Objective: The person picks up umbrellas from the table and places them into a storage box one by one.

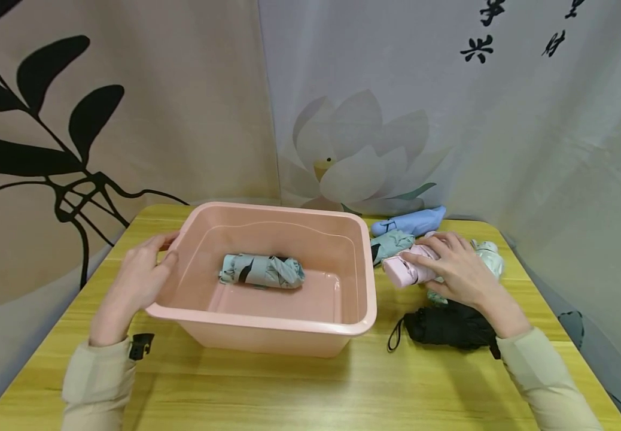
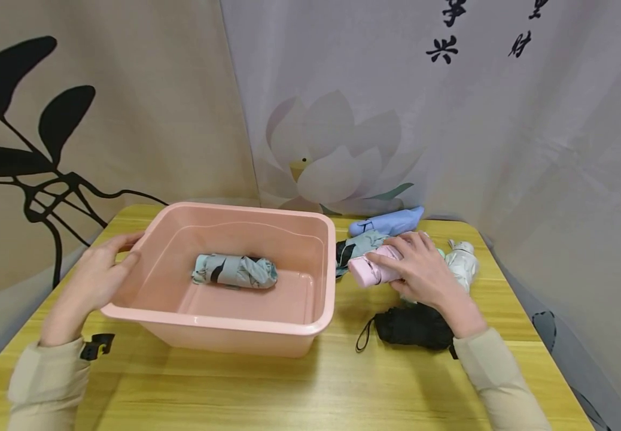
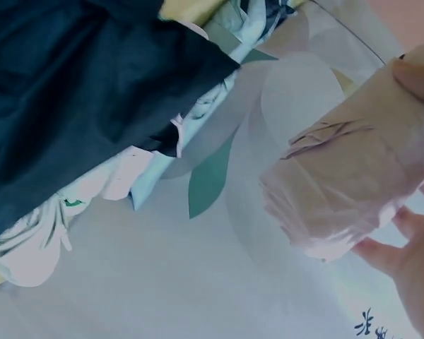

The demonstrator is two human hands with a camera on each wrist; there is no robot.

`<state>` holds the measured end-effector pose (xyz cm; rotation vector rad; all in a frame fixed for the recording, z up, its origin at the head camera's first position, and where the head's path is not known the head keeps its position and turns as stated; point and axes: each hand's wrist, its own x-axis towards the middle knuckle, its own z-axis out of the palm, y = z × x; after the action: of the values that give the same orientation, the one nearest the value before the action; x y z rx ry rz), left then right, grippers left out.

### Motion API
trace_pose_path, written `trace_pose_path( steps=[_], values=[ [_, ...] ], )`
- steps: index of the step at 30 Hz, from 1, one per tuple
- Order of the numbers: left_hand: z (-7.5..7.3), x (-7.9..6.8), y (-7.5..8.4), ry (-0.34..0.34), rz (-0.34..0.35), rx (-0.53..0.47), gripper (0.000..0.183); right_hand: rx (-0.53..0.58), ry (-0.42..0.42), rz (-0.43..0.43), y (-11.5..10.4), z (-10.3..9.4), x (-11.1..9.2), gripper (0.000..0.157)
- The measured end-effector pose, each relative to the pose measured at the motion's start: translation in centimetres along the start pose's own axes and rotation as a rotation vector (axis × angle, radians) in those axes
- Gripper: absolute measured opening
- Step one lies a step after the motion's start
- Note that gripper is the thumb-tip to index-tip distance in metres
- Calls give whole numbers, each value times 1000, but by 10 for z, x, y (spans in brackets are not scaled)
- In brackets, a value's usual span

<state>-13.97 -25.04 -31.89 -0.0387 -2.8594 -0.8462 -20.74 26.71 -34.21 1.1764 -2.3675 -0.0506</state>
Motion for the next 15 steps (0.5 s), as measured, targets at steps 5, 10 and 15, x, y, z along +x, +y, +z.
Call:
trace_pose_path(
  steps=[5, 10, 15],
  values=[
    [0, 1, 1, -17, -9, -1, 48, 0, 24, 29, 2, -6, 4, 65],
    [-1, 0, 1, -39, -22, -7, 49, -6, 68, 19, 4, -10, 9, 51],
    [0, 0, 0, -35, -24, -11, 48, -14, 113, 6, 6, -14, 15, 49]
  ],
)
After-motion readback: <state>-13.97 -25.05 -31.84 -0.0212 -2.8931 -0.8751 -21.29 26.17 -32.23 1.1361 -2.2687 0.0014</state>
